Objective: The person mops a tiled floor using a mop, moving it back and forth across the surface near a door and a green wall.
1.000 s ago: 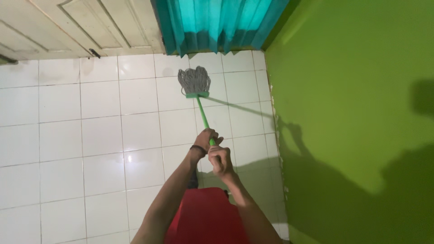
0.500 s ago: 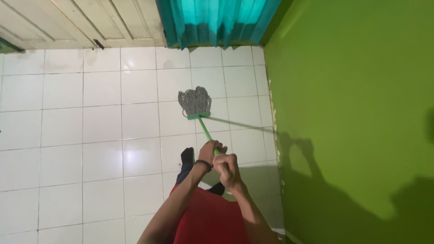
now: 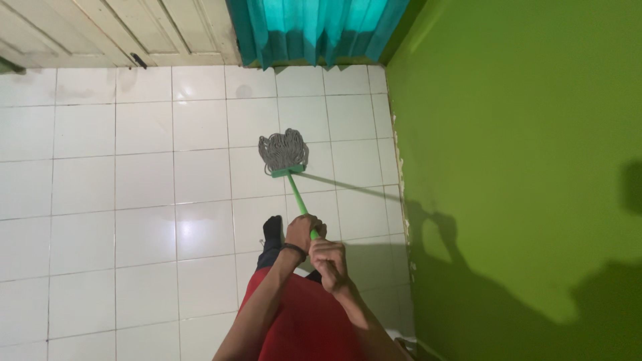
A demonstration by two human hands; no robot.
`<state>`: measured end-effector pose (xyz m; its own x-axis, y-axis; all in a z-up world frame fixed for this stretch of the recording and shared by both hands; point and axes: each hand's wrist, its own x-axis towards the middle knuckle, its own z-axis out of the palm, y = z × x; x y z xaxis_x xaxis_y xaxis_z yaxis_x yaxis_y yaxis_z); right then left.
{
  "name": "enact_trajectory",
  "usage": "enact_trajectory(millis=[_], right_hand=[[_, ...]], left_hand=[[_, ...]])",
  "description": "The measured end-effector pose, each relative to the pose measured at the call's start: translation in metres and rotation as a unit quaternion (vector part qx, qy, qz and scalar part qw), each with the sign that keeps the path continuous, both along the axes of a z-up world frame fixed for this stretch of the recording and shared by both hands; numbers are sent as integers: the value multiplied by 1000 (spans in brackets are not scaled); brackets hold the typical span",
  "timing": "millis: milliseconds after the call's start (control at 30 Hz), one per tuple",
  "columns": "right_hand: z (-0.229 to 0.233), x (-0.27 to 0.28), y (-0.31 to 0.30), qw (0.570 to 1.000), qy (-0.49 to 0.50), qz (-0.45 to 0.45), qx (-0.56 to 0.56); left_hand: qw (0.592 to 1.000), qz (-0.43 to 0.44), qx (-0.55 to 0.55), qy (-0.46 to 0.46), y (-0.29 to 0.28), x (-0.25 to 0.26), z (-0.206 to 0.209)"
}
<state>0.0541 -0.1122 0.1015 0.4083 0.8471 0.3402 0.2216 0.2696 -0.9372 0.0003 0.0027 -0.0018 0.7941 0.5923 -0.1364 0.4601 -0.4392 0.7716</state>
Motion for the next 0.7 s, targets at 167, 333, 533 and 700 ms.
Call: enact_trajectory(millis=[167, 333, 533, 700], right_hand=[[5, 5, 20, 1000, 17, 3, -15], [-25, 10, 53, 1000, 14, 19, -6], [-36, 20, 107, 999, 17, 35, -21], [-44, 30, 149, 998, 14, 37, -43]], left_hand=[[999, -19, 21, -14, 22, 4, -11], [1000, -9, 10, 3, 63, 6, -16], [998, -6, 46, -35, 117, 14, -32], [999, -4, 43, -20, 157, 21, -49]])
